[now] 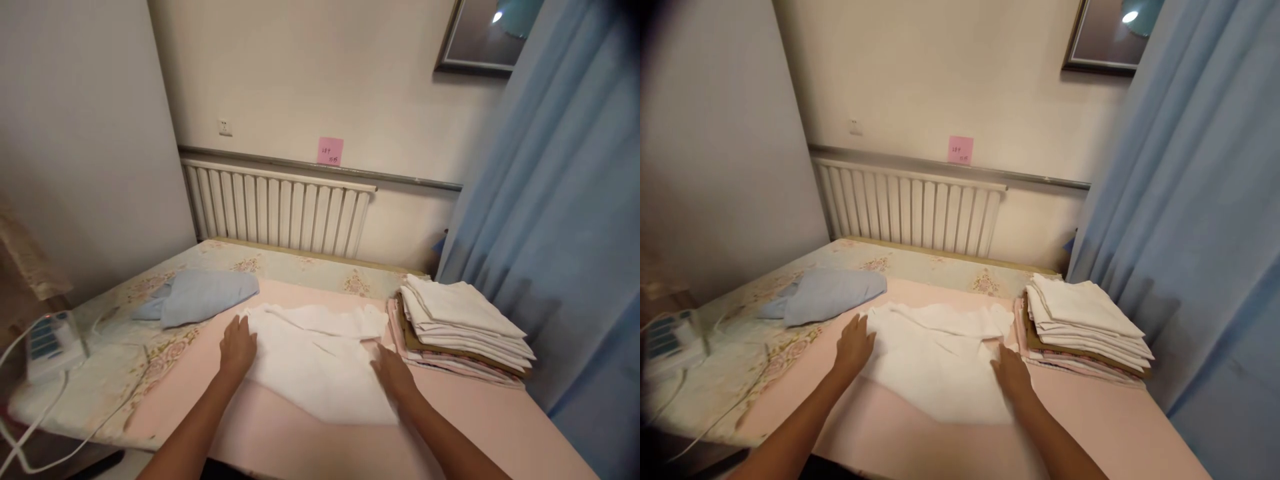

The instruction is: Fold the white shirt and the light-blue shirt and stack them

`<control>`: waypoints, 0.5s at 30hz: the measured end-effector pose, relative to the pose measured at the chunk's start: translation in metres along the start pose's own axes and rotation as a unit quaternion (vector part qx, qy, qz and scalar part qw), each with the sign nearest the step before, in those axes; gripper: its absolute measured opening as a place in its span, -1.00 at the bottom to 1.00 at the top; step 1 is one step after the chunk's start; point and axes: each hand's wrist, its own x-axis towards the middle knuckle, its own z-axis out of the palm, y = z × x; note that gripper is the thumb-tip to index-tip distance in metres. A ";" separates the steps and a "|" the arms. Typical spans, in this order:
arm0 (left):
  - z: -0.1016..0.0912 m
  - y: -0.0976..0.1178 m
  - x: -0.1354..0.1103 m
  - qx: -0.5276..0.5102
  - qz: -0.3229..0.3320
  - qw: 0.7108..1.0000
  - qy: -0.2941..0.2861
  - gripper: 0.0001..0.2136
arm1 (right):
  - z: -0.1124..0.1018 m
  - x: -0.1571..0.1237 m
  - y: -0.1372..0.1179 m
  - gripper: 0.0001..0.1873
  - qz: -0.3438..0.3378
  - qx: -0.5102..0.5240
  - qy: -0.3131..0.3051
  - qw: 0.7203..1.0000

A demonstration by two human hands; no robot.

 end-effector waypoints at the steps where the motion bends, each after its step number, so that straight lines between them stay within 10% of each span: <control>1: 0.010 -0.007 -0.010 0.003 0.001 1.000 -0.021 -0.57 | 0.008 -0.004 0.006 -0.58 -0.008 -0.001 -0.003 1.000; 15: 0.041 0.006 -0.062 -0.014 0.119 0.976 -0.183 -0.76 | 0.086 -0.054 0.045 -0.59 -0.102 0.026 0.218 0.970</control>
